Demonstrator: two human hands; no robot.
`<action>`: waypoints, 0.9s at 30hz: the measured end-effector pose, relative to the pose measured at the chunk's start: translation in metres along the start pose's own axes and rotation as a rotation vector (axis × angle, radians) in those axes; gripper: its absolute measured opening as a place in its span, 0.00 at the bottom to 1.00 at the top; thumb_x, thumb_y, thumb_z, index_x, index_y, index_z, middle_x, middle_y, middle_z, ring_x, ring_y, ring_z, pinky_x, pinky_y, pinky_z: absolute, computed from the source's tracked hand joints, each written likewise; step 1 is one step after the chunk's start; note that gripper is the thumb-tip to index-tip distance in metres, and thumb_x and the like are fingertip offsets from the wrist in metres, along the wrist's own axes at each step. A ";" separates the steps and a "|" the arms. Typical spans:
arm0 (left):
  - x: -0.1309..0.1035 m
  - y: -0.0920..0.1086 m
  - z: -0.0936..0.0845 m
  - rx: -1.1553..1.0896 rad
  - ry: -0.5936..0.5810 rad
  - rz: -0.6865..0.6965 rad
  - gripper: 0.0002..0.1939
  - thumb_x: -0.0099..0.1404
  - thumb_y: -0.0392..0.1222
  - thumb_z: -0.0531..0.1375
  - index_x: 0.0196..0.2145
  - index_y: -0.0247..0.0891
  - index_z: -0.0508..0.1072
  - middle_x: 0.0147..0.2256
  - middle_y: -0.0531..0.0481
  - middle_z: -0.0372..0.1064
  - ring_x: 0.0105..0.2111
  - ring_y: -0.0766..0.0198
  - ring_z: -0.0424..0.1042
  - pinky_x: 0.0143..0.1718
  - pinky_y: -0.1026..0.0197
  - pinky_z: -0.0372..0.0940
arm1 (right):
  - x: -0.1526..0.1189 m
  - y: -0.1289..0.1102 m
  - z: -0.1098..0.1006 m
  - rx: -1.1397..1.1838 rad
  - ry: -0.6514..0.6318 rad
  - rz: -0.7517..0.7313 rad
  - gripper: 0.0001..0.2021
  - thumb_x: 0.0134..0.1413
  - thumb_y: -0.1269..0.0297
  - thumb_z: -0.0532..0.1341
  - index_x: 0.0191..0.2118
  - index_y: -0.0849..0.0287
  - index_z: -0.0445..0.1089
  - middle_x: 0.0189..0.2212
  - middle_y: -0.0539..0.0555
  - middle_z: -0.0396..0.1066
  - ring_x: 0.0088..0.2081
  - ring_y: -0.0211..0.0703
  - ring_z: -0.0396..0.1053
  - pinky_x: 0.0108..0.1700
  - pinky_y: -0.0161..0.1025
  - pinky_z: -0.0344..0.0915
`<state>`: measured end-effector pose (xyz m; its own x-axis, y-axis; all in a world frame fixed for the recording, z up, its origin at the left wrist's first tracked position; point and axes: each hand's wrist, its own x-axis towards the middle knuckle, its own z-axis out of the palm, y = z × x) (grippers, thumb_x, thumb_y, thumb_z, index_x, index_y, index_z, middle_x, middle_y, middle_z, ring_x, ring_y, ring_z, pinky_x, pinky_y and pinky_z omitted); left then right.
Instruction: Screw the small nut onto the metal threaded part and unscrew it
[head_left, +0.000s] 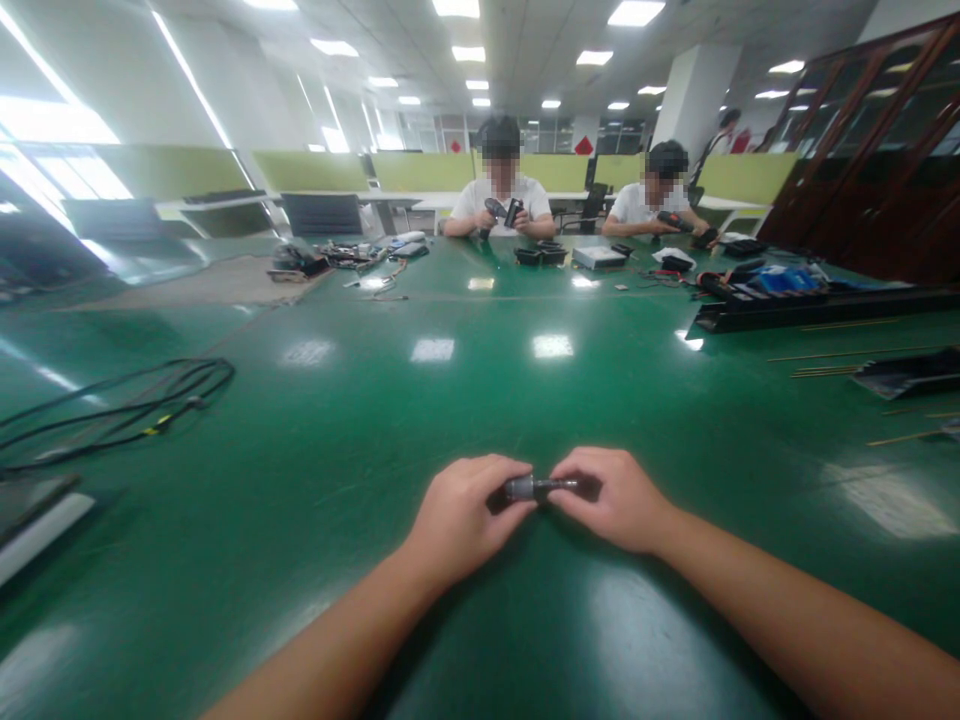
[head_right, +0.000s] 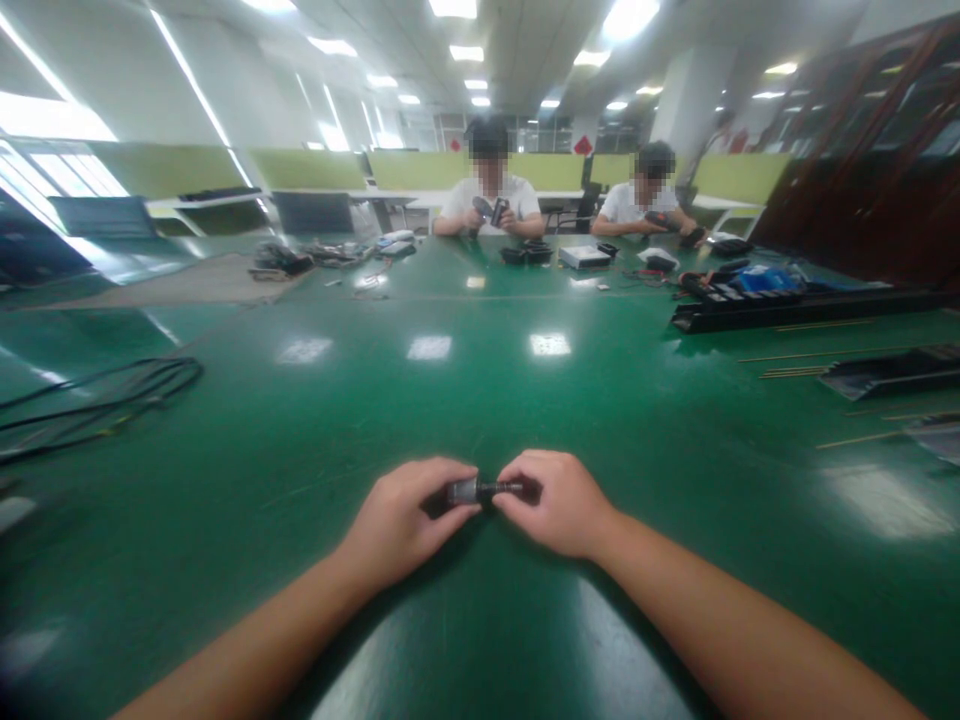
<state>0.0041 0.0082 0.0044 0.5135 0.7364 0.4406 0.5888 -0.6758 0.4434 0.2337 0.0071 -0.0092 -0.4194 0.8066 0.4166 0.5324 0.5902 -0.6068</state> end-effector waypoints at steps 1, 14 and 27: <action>0.000 0.000 0.000 0.000 -0.002 -0.005 0.11 0.63 0.41 0.63 0.44 0.43 0.74 0.41 0.51 0.76 0.39 0.60 0.75 0.41 0.58 0.67 | 0.000 0.000 0.000 -0.003 0.002 0.002 0.04 0.55 0.66 0.65 0.36 0.58 0.76 0.29 0.51 0.75 0.30 0.40 0.71 0.34 0.36 0.64; 0.000 -0.003 -0.001 0.011 -0.016 -0.092 0.13 0.61 0.40 0.65 0.45 0.45 0.74 0.41 0.52 0.76 0.39 0.59 0.74 0.41 0.58 0.68 | 0.001 0.000 0.000 -0.025 0.035 0.038 0.03 0.53 0.67 0.66 0.35 0.58 0.76 0.29 0.51 0.75 0.30 0.41 0.71 0.34 0.37 0.63; 0.000 -0.005 -0.001 -0.012 -0.009 -0.126 0.14 0.60 0.41 0.66 0.45 0.45 0.74 0.41 0.52 0.75 0.39 0.60 0.74 0.43 0.58 0.68 | 0.001 -0.002 -0.002 -0.003 0.050 0.081 0.03 0.51 0.70 0.65 0.34 0.58 0.75 0.28 0.51 0.74 0.29 0.41 0.69 0.32 0.36 0.63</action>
<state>-0.0001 0.0116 0.0029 0.4418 0.8155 0.3739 0.6415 -0.5785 0.5038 0.2341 0.0066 -0.0059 -0.3375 0.8524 0.3993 0.5655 0.5227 -0.6380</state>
